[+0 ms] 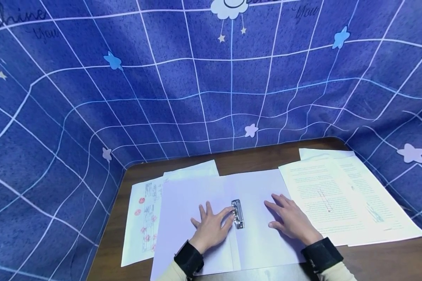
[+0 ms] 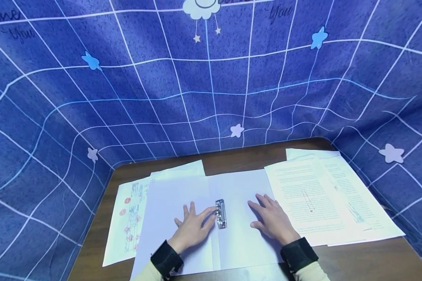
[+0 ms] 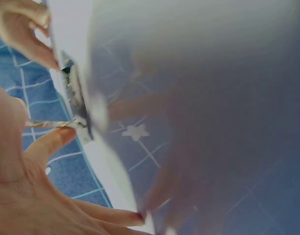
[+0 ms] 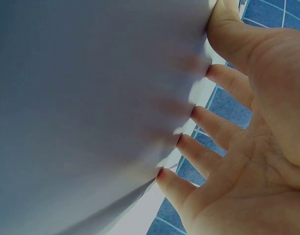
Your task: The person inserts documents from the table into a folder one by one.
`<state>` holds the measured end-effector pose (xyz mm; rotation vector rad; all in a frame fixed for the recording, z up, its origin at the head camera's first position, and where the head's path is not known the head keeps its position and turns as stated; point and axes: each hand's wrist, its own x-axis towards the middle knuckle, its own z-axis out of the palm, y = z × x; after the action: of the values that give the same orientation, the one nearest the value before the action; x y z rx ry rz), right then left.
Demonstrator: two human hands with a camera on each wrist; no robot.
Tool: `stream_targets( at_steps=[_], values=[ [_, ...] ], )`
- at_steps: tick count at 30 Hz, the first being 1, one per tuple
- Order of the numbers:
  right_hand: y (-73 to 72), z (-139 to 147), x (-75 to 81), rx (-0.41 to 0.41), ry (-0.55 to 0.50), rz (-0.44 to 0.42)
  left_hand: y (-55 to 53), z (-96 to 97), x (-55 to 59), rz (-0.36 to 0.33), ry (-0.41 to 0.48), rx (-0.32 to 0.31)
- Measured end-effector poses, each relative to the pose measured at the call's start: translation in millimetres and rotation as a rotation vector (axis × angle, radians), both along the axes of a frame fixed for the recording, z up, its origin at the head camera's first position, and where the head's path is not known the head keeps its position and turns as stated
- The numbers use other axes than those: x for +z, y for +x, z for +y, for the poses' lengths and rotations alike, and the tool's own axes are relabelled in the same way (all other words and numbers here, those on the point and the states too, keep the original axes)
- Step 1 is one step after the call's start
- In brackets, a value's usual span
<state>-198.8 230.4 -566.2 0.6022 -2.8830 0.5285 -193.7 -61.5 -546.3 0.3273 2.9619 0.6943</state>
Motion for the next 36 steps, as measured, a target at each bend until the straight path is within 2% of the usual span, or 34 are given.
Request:
stream_targets(
  at_steps=[5, 10, 14, 16, 21, 24, 28, 31, 36],
  values=[
    [1.0, -1.8, -0.9, -0.011, 0.000, -0.005, -4.8, 3.2, 13.0, -0.040, 0.048, 0.027],
    [1.9, -3.6, -1.8, -0.013, -0.004, 0.002, -11.4, 6.8, 22.3, 0.025, 0.053, 0.011],
    [2.5, -4.1, -0.9, -0.027, 0.002, -0.003, -22.9, 9.9, 29.1, 0.102, 0.078, -0.014],
    [2.4, -4.0, 0.1, -0.029, 0.007, -0.013, -29.5, 11.8, 31.1, 0.112, 0.106, -0.008],
    [2.2, -3.6, 3.3, -0.017, 0.014, -0.032, -43.0, 17.7, 28.5, 0.100, 0.169, 0.067],
    [2.2, -3.3, 3.7, -0.012, 0.013, -0.026, -49.1, 22.2, 24.5, 0.140, 0.181, 0.126],
    [1.4, -2.9, 3.8, -0.010, 0.008, -0.017, -57.6, 29.2, 19.7, 0.212, 0.169, 0.173],
    [1.3, -3.2, 3.6, -0.006, 0.003, -0.018, -63.0, 34.2, 16.1, 0.263, 0.125, 0.206],
    [2.2, -3.3, 4.0, 0.003, -0.005, -0.017, -69.6, 43.2, 8.1, 0.316, -0.008, 0.279]
  ],
)
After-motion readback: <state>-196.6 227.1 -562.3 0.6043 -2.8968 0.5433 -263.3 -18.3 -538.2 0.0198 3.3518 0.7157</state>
